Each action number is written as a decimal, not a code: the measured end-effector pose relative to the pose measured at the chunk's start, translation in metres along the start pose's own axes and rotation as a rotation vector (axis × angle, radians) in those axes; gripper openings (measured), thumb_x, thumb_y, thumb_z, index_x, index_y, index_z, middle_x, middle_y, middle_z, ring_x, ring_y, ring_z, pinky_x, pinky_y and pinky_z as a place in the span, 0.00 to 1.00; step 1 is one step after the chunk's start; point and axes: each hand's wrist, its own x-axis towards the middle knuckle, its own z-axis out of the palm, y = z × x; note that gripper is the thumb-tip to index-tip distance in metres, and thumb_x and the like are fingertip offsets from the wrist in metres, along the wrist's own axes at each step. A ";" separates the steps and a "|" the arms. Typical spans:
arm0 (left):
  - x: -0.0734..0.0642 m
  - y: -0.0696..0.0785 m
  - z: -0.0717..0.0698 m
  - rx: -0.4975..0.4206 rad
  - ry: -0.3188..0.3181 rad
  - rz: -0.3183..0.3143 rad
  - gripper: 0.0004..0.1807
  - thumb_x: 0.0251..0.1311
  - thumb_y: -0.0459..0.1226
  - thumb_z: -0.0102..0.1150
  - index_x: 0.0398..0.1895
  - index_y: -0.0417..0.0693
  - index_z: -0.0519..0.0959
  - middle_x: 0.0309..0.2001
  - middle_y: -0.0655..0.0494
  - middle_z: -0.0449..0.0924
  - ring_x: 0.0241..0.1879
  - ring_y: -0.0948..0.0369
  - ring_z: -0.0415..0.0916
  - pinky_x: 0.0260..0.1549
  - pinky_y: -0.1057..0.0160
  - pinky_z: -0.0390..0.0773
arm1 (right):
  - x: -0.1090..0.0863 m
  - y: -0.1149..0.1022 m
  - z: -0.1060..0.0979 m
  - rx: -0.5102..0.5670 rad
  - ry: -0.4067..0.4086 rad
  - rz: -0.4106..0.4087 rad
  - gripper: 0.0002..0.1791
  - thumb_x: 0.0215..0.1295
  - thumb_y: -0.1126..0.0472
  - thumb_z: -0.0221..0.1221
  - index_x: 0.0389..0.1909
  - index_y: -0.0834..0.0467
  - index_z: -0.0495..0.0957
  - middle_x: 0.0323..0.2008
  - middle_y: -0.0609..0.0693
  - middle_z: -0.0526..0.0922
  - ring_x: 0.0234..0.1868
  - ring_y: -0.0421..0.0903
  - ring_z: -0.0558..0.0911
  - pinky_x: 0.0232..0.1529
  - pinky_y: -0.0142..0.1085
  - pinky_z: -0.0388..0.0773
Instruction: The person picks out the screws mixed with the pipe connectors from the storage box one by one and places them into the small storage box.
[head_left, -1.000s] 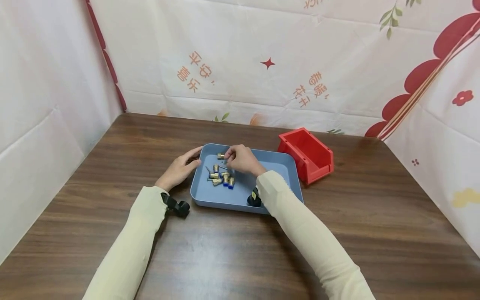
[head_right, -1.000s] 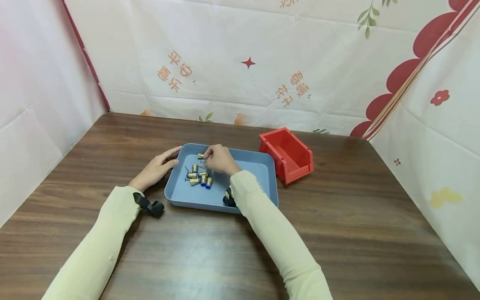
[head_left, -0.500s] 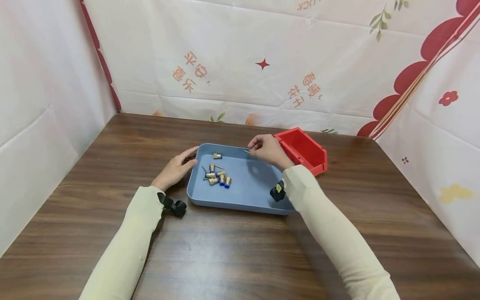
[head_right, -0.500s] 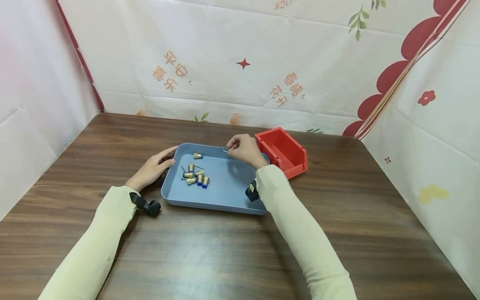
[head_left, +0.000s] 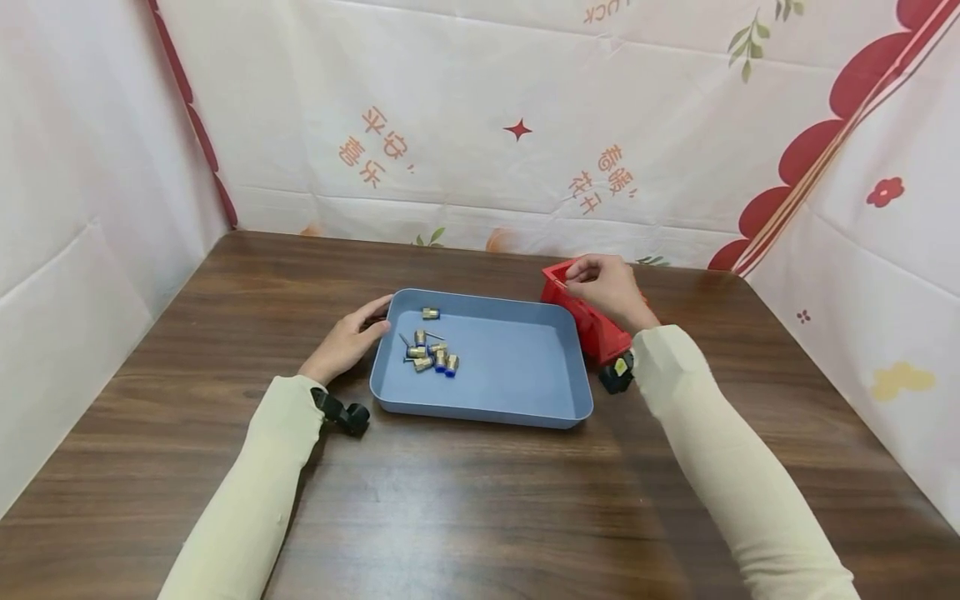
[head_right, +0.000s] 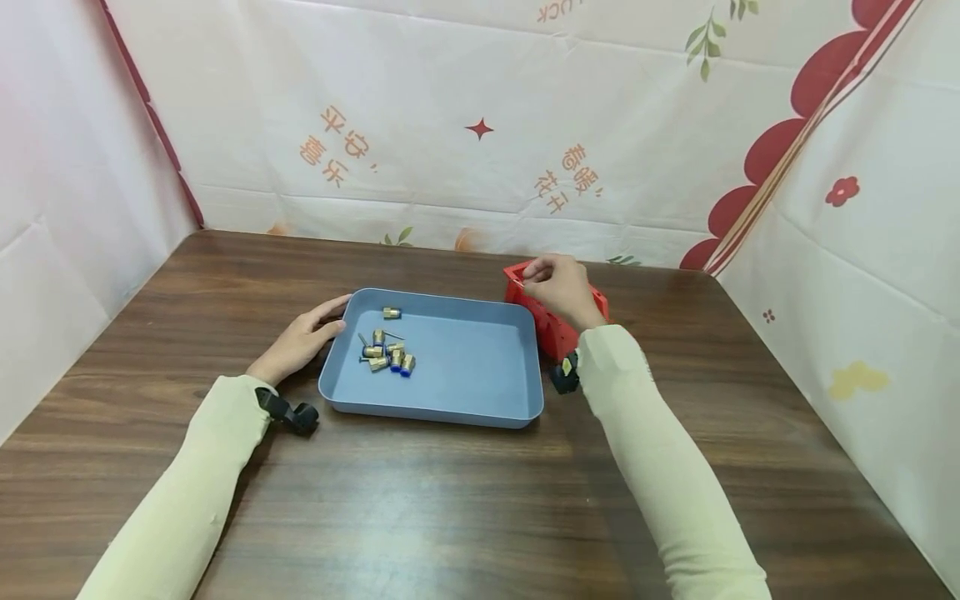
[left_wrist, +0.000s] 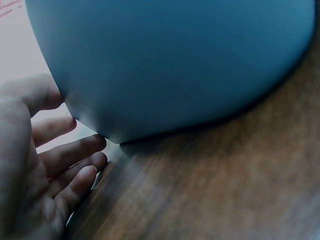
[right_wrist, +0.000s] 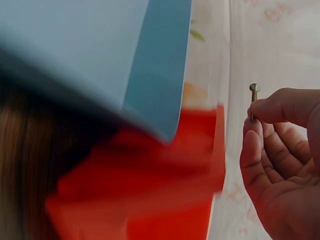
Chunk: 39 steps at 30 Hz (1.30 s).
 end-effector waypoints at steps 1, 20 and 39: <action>0.000 -0.001 0.000 0.000 0.001 0.000 0.29 0.73 0.43 0.44 0.75 0.53 0.54 0.70 0.43 0.61 0.68 0.45 0.60 0.63 0.43 0.63 | -0.001 0.004 -0.003 -0.006 0.001 0.007 0.09 0.62 0.61 0.60 0.41 0.61 0.79 0.39 0.56 0.82 0.39 0.45 0.78 0.37 0.31 0.75; 0.001 -0.003 -0.001 0.000 0.005 0.007 0.29 0.73 0.42 0.43 0.75 0.52 0.54 0.70 0.43 0.60 0.69 0.46 0.58 0.65 0.42 0.59 | -0.012 0.036 -0.029 -0.046 0.000 0.068 0.15 0.64 0.60 0.59 0.47 0.65 0.77 0.44 0.62 0.80 0.42 0.49 0.76 0.36 0.26 0.75; 0.002 0.000 0.000 0.016 0.005 0.014 0.29 0.73 0.42 0.44 0.74 0.52 0.55 0.70 0.42 0.61 0.68 0.46 0.60 0.64 0.43 0.61 | -0.013 0.043 -0.027 -0.024 -0.052 0.103 0.17 0.65 0.62 0.57 0.51 0.66 0.74 0.49 0.64 0.79 0.46 0.51 0.77 0.44 0.32 0.79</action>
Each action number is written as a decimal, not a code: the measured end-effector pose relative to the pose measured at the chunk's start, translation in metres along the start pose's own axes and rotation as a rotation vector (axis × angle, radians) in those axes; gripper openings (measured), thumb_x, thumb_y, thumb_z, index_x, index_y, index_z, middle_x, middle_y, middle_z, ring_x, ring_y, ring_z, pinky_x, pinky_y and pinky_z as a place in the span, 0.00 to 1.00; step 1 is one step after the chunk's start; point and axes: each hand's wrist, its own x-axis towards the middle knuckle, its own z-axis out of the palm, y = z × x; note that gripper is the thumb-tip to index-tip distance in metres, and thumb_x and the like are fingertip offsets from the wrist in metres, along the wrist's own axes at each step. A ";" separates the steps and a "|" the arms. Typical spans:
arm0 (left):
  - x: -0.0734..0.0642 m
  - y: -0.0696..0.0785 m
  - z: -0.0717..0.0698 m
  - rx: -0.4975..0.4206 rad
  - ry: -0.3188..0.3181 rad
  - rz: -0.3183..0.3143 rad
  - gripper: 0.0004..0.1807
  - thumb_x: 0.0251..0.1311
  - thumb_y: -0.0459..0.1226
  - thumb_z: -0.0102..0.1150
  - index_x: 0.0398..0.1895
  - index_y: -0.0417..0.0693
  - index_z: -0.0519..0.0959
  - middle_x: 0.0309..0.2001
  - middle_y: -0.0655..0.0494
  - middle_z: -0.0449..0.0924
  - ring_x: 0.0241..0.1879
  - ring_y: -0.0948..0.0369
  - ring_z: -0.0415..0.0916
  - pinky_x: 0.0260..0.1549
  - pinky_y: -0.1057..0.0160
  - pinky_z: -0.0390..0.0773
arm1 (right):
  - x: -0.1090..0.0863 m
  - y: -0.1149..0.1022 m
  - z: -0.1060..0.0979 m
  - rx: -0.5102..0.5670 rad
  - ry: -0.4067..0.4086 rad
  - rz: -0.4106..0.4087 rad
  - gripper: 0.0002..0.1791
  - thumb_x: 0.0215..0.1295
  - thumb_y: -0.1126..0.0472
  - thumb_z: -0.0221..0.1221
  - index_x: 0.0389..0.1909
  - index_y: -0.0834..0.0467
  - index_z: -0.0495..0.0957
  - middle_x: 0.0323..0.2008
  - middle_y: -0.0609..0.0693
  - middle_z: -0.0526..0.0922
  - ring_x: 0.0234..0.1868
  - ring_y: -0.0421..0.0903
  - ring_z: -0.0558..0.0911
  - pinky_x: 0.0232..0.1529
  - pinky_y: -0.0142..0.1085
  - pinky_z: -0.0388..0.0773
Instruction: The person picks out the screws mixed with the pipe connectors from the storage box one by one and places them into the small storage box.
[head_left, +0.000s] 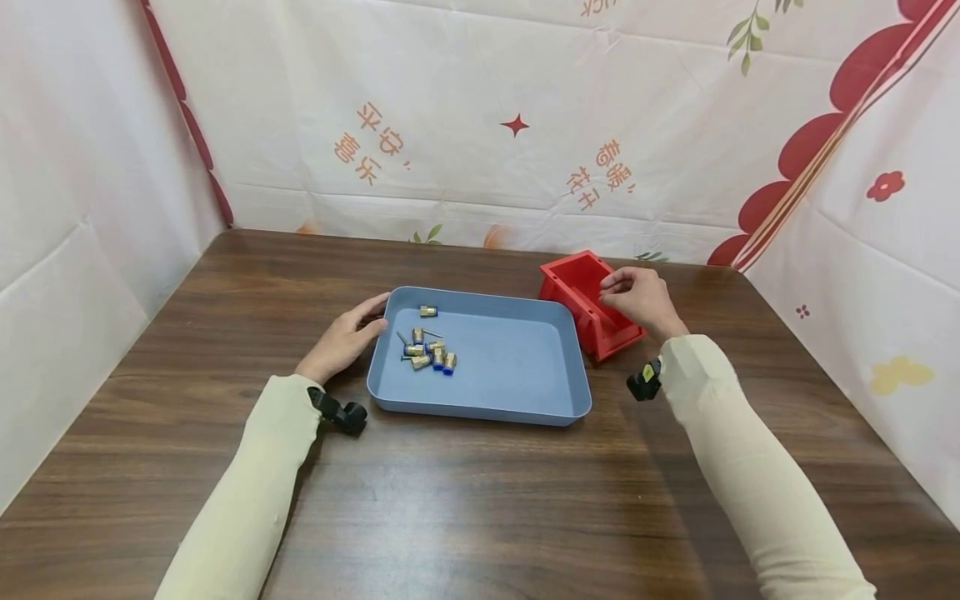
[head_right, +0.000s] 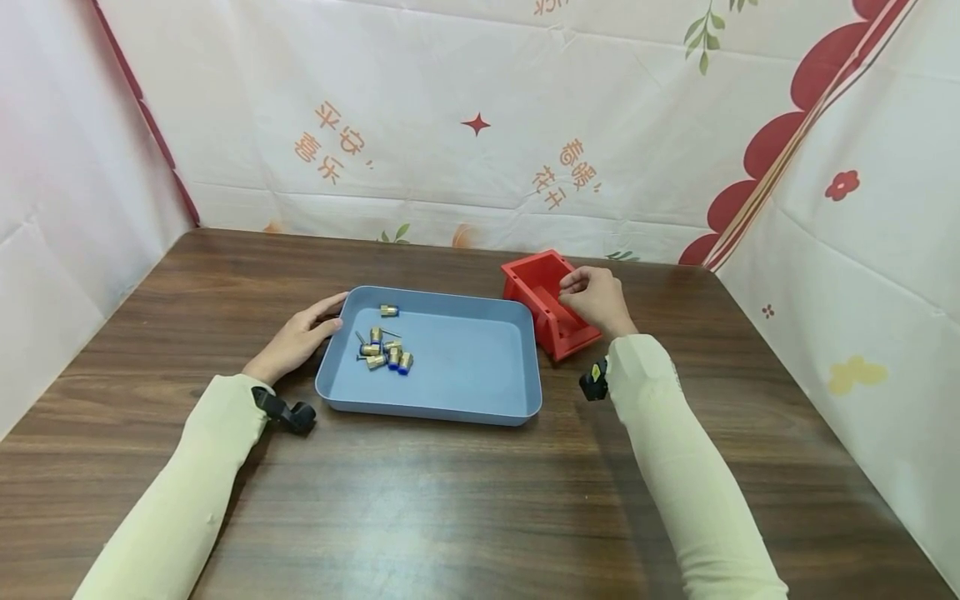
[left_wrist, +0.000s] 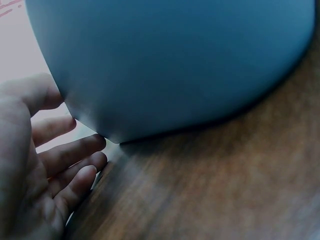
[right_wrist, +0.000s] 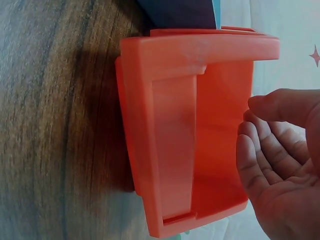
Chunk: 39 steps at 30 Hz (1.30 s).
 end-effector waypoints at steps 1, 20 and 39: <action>0.000 0.000 0.000 0.003 0.000 0.000 0.29 0.73 0.42 0.44 0.74 0.51 0.55 0.69 0.42 0.61 0.68 0.46 0.60 0.64 0.43 0.61 | 0.000 0.000 0.000 0.003 -0.002 -0.001 0.17 0.65 0.62 0.57 0.52 0.66 0.74 0.49 0.64 0.79 0.46 0.51 0.77 0.45 0.32 0.79; -0.001 -0.001 -0.001 -0.013 -0.013 -0.004 0.29 0.73 0.43 0.43 0.75 0.55 0.54 0.70 0.43 0.60 0.68 0.46 0.60 0.64 0.43 0.62 | 0.016 -0.030 0.018 0.022 0.011 -0.047 0.15 0.63 0.62 0.59 0.49 0.63 0.76 0.47 0.61 0.79 0.45 0.51 0.78 0.48 0.41 0.80; -0.002 0.002 0.000 -0.021 -0.011 -0.026 0.30 0.73 0.44 0.43 0.75 0.55 0.53 0.71 0.43 0.59 0.69 0.46 0.59 0.64 0.42 0.62 | 0.021 -0.073 0.072 0.027 -0.048 -0.213 0.13 0.59 0.65 0.63 0.45 0.65 0.79 0.41 0.60 0.83 0.39 0.51 0.81 0.42 0.38 0.81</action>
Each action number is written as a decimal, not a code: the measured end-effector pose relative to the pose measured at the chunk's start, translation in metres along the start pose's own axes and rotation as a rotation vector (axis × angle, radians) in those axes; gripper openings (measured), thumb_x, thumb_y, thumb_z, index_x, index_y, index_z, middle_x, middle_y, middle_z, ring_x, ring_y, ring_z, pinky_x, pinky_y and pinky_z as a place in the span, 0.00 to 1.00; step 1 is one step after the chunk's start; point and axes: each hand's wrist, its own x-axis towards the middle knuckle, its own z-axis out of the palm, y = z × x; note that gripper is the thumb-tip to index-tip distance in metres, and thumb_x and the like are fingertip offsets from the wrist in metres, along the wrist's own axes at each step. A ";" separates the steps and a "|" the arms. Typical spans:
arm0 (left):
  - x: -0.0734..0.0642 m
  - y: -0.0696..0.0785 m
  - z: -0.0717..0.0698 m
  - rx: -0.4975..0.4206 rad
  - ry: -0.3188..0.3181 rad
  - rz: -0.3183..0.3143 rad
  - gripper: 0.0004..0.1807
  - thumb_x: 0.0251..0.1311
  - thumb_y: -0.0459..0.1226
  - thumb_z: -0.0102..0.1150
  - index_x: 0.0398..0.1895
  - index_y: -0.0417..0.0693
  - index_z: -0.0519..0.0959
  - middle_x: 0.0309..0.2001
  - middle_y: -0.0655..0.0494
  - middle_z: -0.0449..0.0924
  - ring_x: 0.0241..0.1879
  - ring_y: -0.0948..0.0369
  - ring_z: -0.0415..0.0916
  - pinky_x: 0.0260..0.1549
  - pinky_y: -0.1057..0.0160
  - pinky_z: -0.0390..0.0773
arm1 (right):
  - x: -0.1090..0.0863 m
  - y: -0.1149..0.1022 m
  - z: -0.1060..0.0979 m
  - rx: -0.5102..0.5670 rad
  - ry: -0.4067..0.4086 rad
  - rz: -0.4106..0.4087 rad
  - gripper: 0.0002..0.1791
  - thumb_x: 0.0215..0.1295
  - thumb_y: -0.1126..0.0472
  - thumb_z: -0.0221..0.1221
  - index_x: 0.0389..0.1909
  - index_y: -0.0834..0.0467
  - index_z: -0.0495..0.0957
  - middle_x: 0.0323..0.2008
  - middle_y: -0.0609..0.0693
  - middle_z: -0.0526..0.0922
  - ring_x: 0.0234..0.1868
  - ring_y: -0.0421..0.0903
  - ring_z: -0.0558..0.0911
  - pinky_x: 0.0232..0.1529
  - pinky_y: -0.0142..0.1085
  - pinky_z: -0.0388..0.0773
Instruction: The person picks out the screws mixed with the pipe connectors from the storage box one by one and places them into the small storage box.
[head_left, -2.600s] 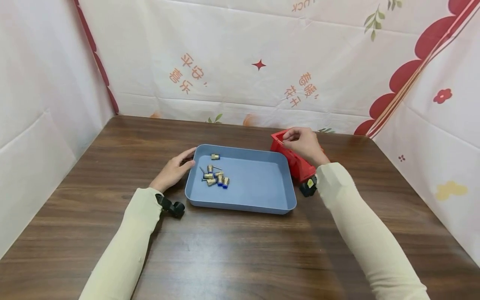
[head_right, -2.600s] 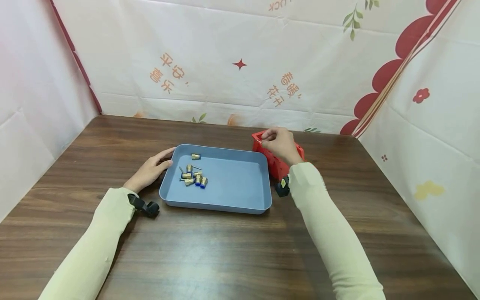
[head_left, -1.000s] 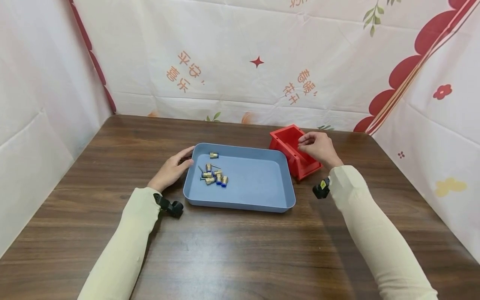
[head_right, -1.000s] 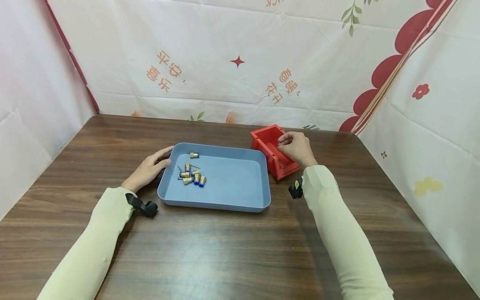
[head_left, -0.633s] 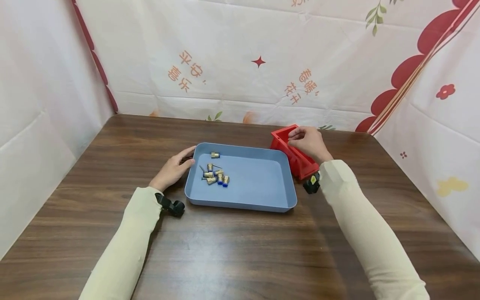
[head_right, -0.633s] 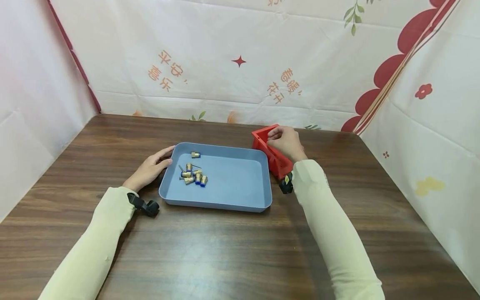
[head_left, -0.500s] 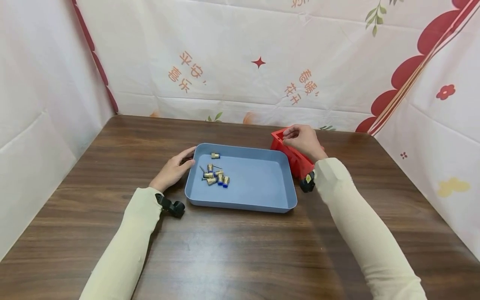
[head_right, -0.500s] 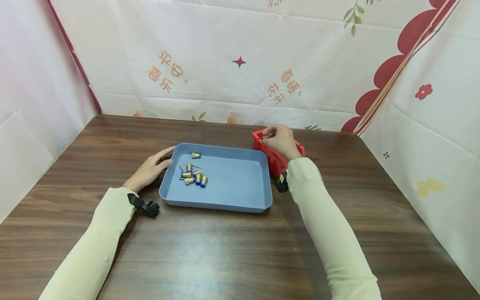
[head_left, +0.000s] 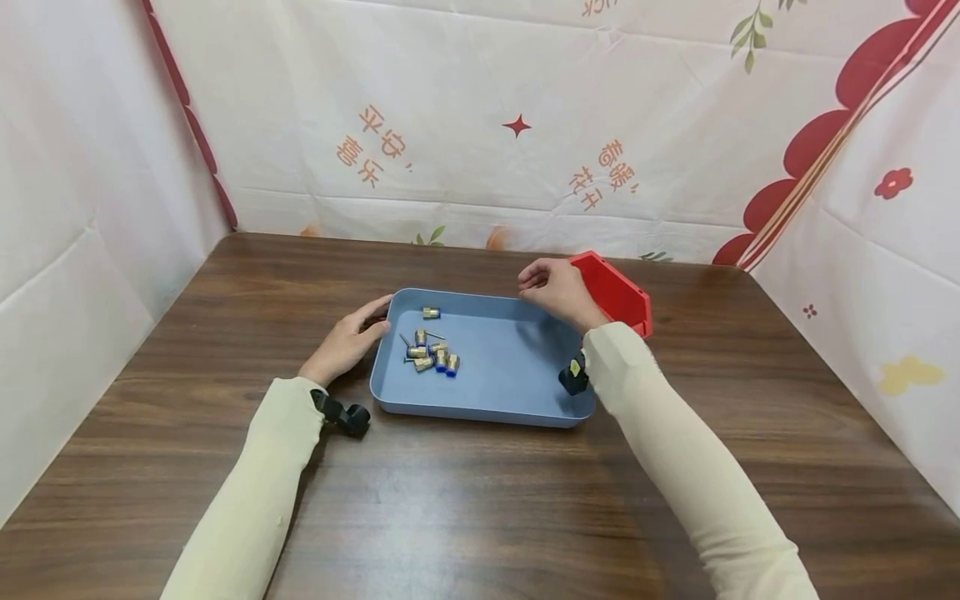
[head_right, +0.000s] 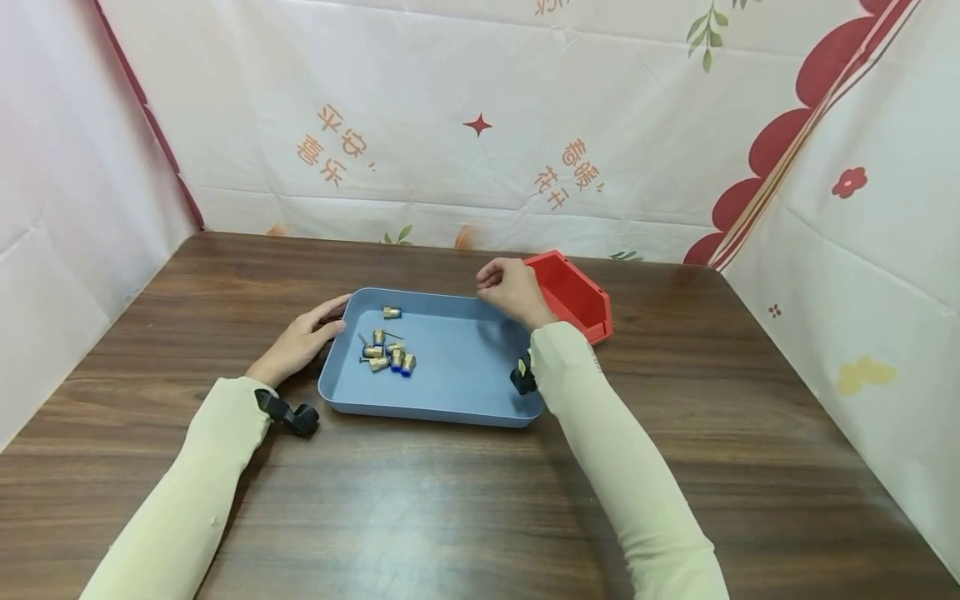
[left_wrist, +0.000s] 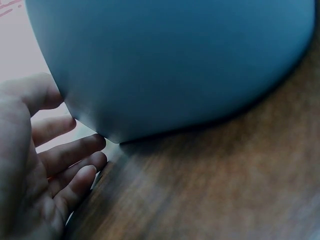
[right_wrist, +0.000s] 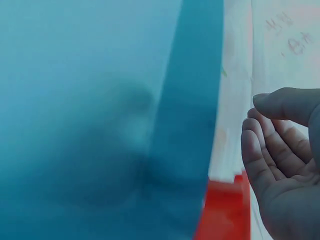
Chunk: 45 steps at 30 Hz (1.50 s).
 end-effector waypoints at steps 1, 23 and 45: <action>0.000 0.000 0.000 0.000 0.002 0.001 0.30 0.73 0.44 0.43 0.75 0.55 0.53 0.71 0.43 0.59 0.69 0.46 0.59 0.64 0.42 0.62 | 0.001 -0.002 0.004 0.003 -0.006 -0.008 0.13 0.59 0.66 0.63 0.45 0.65 0.79 0.41 0.60 0.83 0.39 0.51 0.80 0.43 0.38 0.80; 0.004 0.000 0.004 0.017 0.009 0.004 0.29 0.72 0.43 0.44 0.75 0.56 0.55 0.71 0.45 0.60 0.69 0.47 0.58 0.64 0.43 0.61 | 0.005 -0.031 0.077 0.071 -0.159 -0.061 0.10 0.55 0.69 0.65 0.39 0.63 0.80 0.38 0.56 0.84 0.38 0.47 0.81 0.44 0.36 0.79; 0.003 0.000 -0.001 -0.017 0.006 0.025 0.28 0.72 0.41 0.44 0.74 0.52 0.56 0.69 0.43 0.62 0.67 0.47 0.62 0.63 0.45 0.63 | 0.011 -0.040 0.098 0.193 -0.290 -0.082 0.13 0.50 0.72 0.68 0.39 0.66 0.80 0.36 0.57 0.83 0.35 0.44 0.83 0.38 0.30 0.79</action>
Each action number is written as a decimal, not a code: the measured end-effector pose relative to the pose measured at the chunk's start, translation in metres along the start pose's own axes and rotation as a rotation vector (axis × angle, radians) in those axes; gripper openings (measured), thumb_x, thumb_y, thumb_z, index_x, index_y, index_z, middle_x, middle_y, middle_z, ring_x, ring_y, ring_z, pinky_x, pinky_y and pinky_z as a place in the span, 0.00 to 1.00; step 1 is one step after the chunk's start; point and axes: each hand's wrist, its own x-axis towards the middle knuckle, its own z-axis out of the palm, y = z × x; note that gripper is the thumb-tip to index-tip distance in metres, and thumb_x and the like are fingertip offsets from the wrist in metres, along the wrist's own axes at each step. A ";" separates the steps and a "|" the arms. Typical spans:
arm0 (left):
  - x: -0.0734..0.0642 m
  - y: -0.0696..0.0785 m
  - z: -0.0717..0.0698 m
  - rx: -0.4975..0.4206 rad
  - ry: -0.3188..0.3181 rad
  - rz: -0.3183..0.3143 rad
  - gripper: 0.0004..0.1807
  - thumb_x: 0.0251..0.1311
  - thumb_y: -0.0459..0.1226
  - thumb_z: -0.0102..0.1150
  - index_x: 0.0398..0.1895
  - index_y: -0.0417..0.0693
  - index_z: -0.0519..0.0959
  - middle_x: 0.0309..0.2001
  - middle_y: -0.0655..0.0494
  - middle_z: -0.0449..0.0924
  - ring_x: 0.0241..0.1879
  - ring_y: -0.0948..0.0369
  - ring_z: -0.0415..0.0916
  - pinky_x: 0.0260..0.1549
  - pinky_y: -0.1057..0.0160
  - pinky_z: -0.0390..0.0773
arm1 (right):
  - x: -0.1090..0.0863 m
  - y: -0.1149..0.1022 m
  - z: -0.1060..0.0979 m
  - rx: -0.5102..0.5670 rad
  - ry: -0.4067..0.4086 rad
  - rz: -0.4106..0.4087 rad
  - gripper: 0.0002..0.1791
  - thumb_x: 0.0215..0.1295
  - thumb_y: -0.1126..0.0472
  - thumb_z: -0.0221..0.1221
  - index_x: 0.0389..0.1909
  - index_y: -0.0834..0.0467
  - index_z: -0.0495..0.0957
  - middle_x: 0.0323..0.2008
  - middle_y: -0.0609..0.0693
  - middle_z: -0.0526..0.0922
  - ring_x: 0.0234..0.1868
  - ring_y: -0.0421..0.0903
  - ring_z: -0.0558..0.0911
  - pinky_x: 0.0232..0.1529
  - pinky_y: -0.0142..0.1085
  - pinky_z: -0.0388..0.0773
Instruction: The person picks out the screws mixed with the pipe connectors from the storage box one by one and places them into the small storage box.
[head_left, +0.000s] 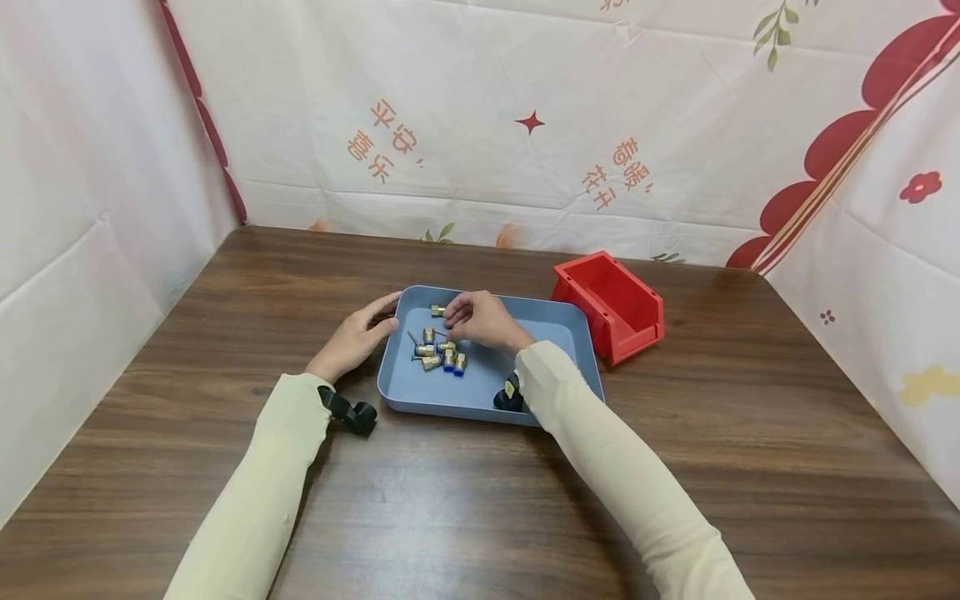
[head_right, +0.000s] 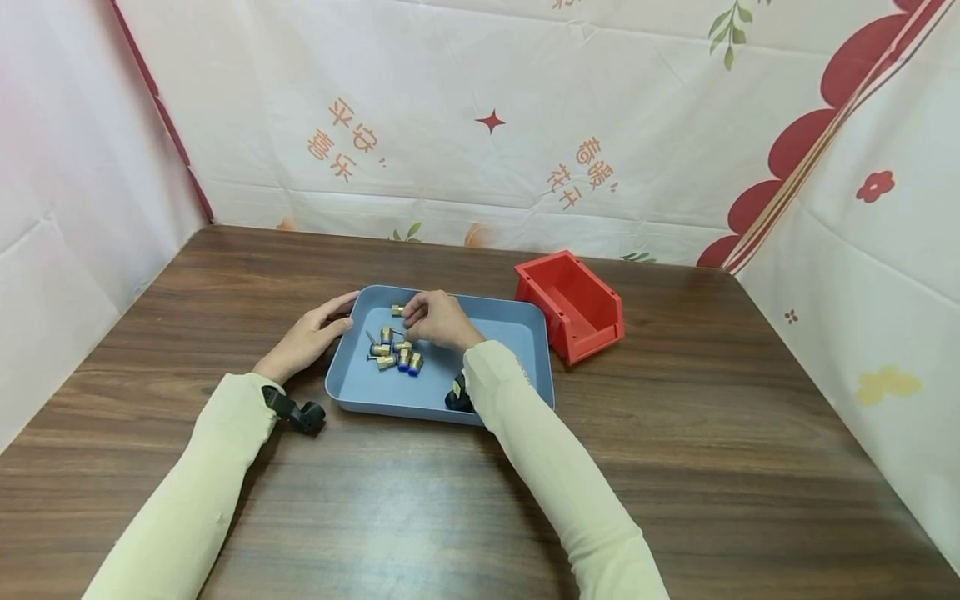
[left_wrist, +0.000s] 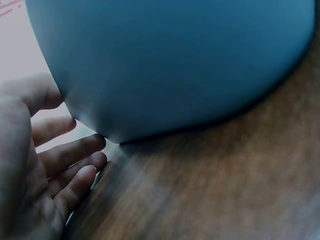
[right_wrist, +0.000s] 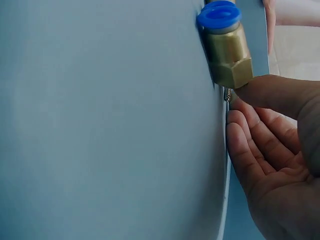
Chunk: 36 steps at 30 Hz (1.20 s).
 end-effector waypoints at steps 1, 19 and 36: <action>0.000 0.001 0.000 -0.003 -0.002 -0.005 0.29 0.72 0.41 0.44 0.74 0.52 0.56 0.69 0.43 0.62 0.68 0.47 0.61 0.64 0.45 0.63 | 0.001 0.000 0.000 0.001 -0.001 0.002 0.13 0.50 0.72 0.68 0.39 0.66 0.80 0.36 0.57 0.83 0.35 0.44 0.83 0.38 0.30 0.79; -0.001 0.001 -0.001 0.001 -0.009 -0.003 0.29 0.72 0.41 0.44 0.75 0.52 0.55 0.69 0.43 0.62 0.67 0.47 0.61 0.63 0.44 0.63 | 0.002 -0.003 0.002 -0.104 0.009 0.024 0.05 0.53 0.71 0.66 0.32 0.61 0.82 0.31 0.53 0.84 0.31 0.41 0.79 0.30 0.27 0.73; -0.001 -0.002 -0.001 0.012 0.000 0.003 0.29 0.72 0.42 0.44 0.74 0.54 0.55 0.69 0.44 0.62 0.67 0.48 0.63 0.62 0.45 0.65 | 0.000 -0.007 0.004 -0.204 -0.005 0.050 0.04 0.54 0.70 0.63 0.31 0.59 0.82 0.28 0.51 0.81 0.29 0.43 0.75 0.32 0.30 0.72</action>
